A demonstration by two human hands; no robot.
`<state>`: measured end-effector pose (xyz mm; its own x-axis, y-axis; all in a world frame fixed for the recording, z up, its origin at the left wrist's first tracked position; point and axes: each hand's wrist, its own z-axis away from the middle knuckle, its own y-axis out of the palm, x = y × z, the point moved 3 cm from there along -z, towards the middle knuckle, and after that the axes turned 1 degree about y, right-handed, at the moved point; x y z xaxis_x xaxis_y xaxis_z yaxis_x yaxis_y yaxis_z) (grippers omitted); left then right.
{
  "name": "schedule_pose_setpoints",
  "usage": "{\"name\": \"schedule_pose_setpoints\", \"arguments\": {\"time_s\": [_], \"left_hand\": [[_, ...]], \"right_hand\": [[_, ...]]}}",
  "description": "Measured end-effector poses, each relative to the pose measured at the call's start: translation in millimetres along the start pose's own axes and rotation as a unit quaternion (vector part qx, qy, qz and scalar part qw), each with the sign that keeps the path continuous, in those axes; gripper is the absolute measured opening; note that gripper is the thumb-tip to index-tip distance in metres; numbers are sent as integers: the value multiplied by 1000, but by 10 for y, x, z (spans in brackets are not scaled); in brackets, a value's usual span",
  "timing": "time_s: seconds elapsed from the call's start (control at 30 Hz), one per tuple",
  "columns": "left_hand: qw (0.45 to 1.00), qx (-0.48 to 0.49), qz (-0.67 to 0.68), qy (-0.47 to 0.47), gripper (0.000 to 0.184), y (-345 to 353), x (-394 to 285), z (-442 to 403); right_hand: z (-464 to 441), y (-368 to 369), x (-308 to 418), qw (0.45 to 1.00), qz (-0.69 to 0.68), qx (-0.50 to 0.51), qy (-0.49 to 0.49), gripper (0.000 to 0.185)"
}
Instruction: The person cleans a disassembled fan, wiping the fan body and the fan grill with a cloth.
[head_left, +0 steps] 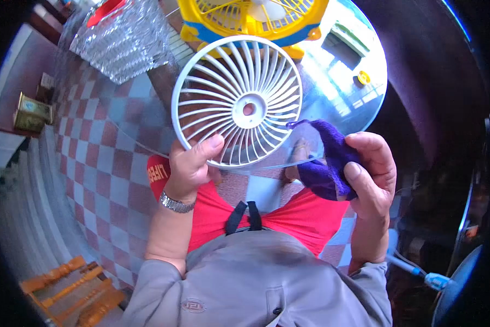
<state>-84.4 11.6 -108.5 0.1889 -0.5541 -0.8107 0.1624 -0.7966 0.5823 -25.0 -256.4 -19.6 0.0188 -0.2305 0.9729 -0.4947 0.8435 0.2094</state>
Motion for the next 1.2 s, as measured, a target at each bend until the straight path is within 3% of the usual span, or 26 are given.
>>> {"name": "schedule_pose_setpoints", "arguments": {"time_s": [0.1, 0.2, 0.4, 0.5, 0.6, 0.77, 0.9, 1.03, 1.2], "left_hand": [[998, 24, 50, -15, 44, 46, -52, -44], [993, 44, 110, -9, 44, 61, -97, -41], [999, -35, 38, 0, 48, 82, -105, -31], [998, -34, 45, -2, 49, 56, -84, -33], [993, 40, 112, -5, 45, 31, -107, -31], [994, 31, 107, 1, 46, 57, -104, -27], [996, 24, 90, -2, 47, 42, -83, -26], [997, 50, 67, -6, 46, 42, -92, -10], [999, 42, 2, 9, 45, 26, -80, -2]], "right_hand": [[-51, 18, -17, 999, 13, -14, -37, 33], [-45, 6, -10, 1000, 10, -4, -14, 33], [-45, 7, -28, 999, 34, -27, -1, 32], [-42, -3, -51, 998, 51, -31, 6, 31], [-38, -15, -74, 996, 82, -28, 15, 29], [-88, 6, -117, 986, 163, -9, 36, 27], [-174, 94, -46, 954, 292, 69, 21, 30], [-268, 143, -2, 881, 461, 79, -65, 32], [-339, 197, 9, 845, 512, 89, -126, 27]]}}
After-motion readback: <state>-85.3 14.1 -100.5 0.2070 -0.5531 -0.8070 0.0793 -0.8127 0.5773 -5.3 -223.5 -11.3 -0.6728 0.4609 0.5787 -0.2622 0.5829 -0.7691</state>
